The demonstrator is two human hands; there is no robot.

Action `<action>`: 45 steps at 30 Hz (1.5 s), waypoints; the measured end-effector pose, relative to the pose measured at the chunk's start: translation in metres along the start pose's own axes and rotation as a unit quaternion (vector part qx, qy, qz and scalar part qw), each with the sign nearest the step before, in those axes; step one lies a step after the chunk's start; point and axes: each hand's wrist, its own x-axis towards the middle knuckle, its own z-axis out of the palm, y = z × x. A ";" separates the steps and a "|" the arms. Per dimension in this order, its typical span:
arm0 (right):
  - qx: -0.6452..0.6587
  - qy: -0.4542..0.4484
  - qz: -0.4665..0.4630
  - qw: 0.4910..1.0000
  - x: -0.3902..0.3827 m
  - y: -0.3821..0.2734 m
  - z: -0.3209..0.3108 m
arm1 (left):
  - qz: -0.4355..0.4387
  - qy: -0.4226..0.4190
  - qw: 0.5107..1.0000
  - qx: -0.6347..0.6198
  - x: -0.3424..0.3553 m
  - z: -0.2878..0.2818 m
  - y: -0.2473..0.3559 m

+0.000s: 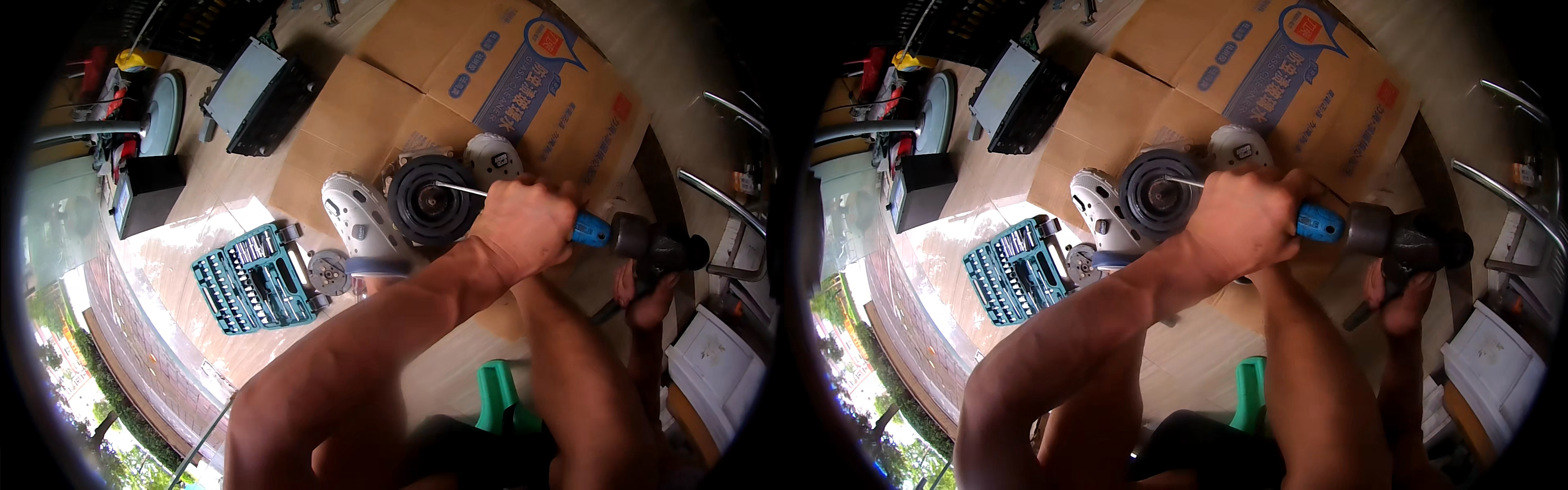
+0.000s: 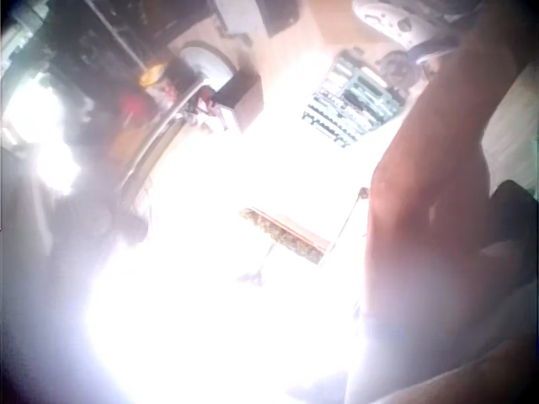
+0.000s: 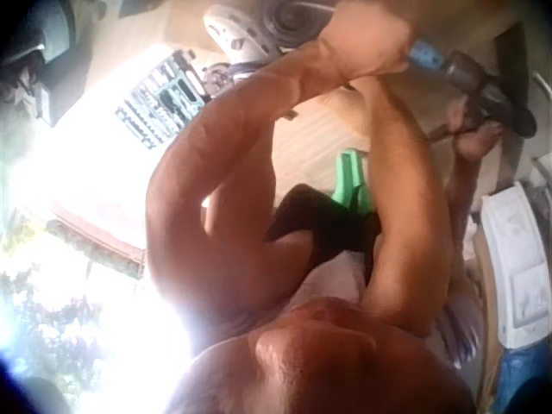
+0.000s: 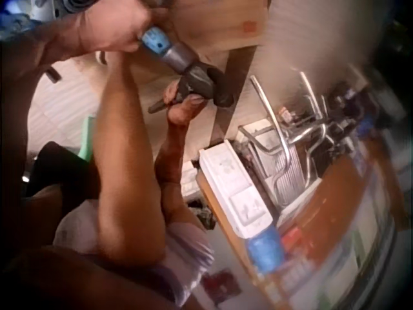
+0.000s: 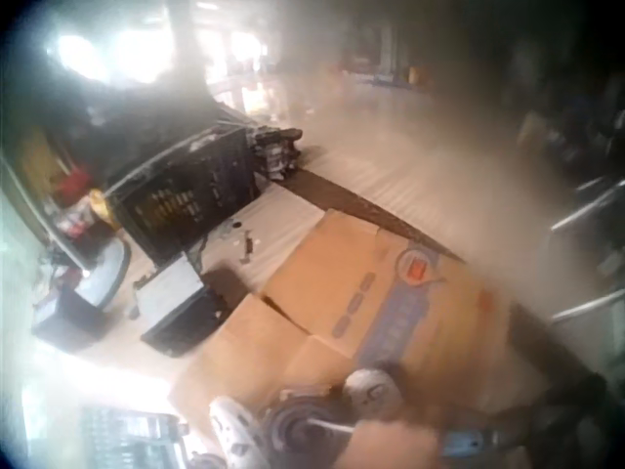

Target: The person uses a hammer and a screwdriver to pry a component from an automotive compressor. They remove a snap ring and then lift a pulley off the compressor body.

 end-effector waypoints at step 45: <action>0.066 0.144 0.055 0.986 0.049 -0.034 0.041 | -0.085 0.113 0.990 0.015 0.024 0.019 0.003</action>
